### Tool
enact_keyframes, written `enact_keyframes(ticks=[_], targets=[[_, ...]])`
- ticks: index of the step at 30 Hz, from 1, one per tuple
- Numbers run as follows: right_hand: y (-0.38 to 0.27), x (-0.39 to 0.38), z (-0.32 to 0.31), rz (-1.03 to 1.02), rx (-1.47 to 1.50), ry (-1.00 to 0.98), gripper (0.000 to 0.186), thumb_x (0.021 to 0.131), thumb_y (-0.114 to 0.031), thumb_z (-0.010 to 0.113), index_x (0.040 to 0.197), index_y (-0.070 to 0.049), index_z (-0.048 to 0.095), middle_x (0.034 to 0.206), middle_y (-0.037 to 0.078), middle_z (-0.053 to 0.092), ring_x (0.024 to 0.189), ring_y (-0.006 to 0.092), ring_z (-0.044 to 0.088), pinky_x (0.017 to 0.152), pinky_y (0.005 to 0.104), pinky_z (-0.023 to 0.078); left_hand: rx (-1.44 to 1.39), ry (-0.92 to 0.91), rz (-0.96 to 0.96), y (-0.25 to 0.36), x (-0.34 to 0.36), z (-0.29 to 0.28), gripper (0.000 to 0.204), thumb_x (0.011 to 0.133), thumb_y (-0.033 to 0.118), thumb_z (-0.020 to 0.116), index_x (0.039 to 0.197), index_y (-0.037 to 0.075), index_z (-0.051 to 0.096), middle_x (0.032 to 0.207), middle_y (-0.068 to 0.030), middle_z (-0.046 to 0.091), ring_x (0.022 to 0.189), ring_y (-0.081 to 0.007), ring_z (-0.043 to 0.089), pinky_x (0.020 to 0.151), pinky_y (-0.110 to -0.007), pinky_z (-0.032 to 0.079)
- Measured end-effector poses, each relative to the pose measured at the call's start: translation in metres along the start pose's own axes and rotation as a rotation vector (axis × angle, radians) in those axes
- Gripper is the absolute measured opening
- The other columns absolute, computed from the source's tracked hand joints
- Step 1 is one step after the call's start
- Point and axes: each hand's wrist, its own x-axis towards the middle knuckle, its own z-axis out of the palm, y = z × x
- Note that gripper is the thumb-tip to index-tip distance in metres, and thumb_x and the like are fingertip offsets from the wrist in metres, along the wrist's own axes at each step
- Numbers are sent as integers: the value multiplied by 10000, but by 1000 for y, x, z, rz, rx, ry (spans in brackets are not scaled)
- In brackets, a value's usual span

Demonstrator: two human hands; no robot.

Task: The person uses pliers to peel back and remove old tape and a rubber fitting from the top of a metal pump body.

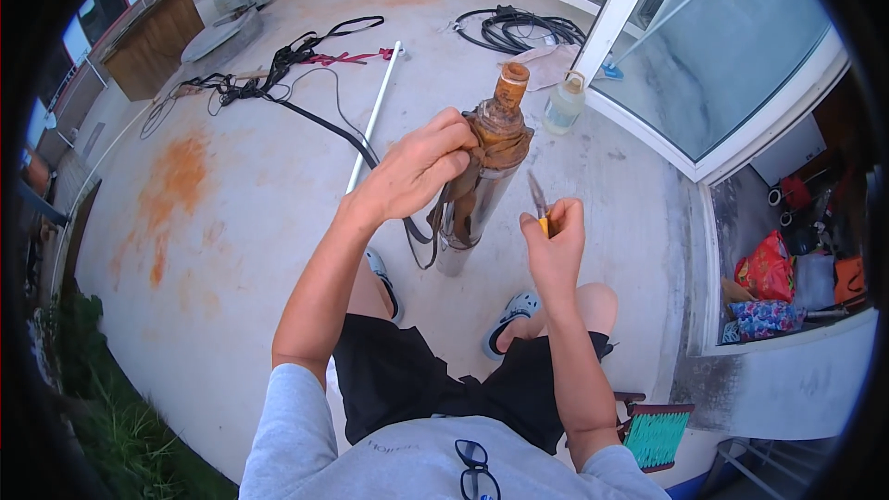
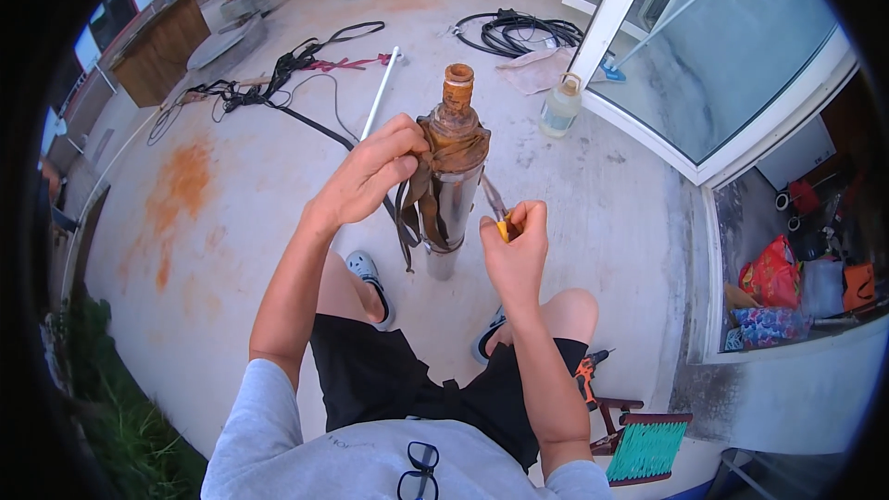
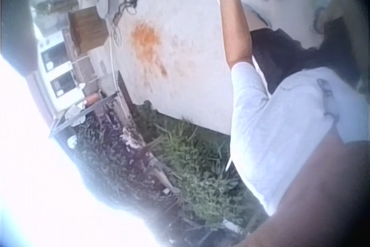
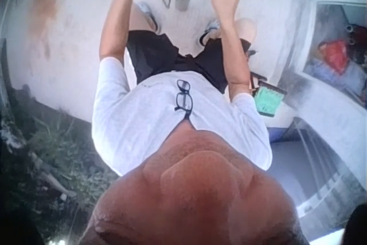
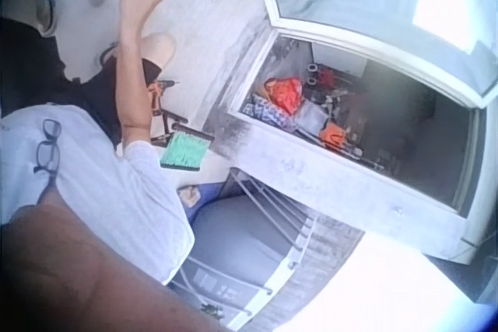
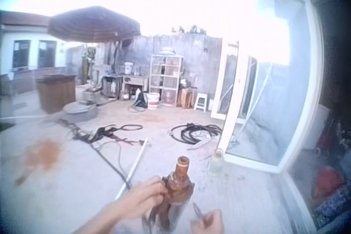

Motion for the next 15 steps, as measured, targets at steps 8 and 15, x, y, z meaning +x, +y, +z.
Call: enact_keyframes(ticks=[8, 15], targets=[[-25, -10, 39, -2, 378, -164, 194, 905, 12, 654, 1071, -17, 558, 920, 30, 645, 788, 64, 567, 693, 206, 460, -124, 10, -263, 4, 0, -5, 159, 925, 152, 694, 968, -1, 681, 930, -22, 551, 850, -112, 504, 743, -278, 428], [-29, -18, 74, 111, 491, -64, 186, 897, -37, 721, 1048, 0, 619, 900, 5, 642, 763, 49, 551, 657, 195, 432, -173, 81, -346, 6, -1, 0, 243, 880, 191, 758, 922, -42, 703, 838, -76, 628, 731, -132, 577, 635, -294, 458]])
